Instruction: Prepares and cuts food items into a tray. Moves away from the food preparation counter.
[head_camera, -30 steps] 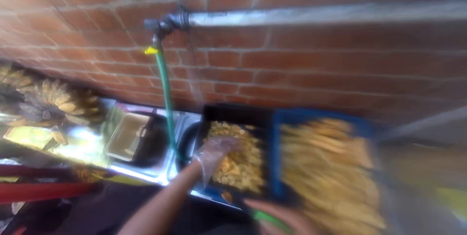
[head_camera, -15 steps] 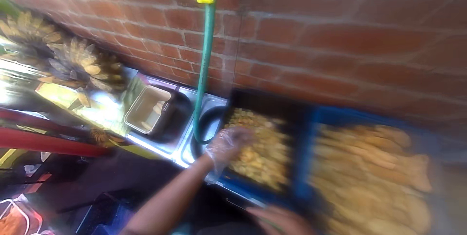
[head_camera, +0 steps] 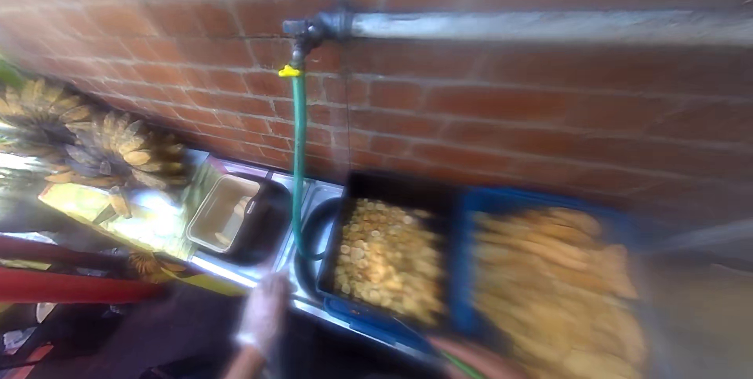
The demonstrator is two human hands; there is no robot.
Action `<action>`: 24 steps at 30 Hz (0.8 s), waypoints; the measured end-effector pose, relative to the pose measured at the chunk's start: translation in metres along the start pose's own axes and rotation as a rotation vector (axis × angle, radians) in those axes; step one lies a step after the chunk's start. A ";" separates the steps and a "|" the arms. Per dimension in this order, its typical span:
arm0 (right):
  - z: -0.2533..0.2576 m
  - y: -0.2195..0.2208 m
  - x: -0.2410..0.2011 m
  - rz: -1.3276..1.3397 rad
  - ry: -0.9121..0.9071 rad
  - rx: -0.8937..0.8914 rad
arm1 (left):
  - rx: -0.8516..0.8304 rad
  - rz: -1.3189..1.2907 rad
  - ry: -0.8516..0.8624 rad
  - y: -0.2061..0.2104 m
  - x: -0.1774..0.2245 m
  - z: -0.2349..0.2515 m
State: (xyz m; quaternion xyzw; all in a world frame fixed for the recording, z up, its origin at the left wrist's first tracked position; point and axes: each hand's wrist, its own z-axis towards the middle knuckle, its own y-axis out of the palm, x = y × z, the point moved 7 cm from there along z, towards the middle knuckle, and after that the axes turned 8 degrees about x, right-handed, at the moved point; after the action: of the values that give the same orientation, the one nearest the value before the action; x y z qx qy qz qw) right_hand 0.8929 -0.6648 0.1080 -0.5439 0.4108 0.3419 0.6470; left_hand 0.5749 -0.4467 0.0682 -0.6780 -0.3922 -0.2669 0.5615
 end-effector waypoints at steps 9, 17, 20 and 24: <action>-0.012 -0.084 -0.008 -0.011 -0.029 0.485 | -0.268 -0.123 0.459 0.092 0.112 -0.049; -0.075 -0.159 -0.020 0.146 0.033 0.990 | -0.995 0.625 1.136 0.296 0.214 -0.144; -0.109 -0.160 -0.019 0.135 0.075 1.055 | -1.015 1.005 1.141 0.334 0.209 -0.158; -0.156 -0.154 -0.010 0.172 0.137 1.144 | -1.061 1.274 1.053 0.353 0.202 -0.168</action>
State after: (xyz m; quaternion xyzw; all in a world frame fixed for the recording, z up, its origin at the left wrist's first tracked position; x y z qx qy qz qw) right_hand 1.0006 -0.8451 0.1705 -0.0936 0.6137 0.0808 0.7798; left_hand 0.9929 -0.5846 0.0733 -0.7214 0.5181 -0.3238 0.3260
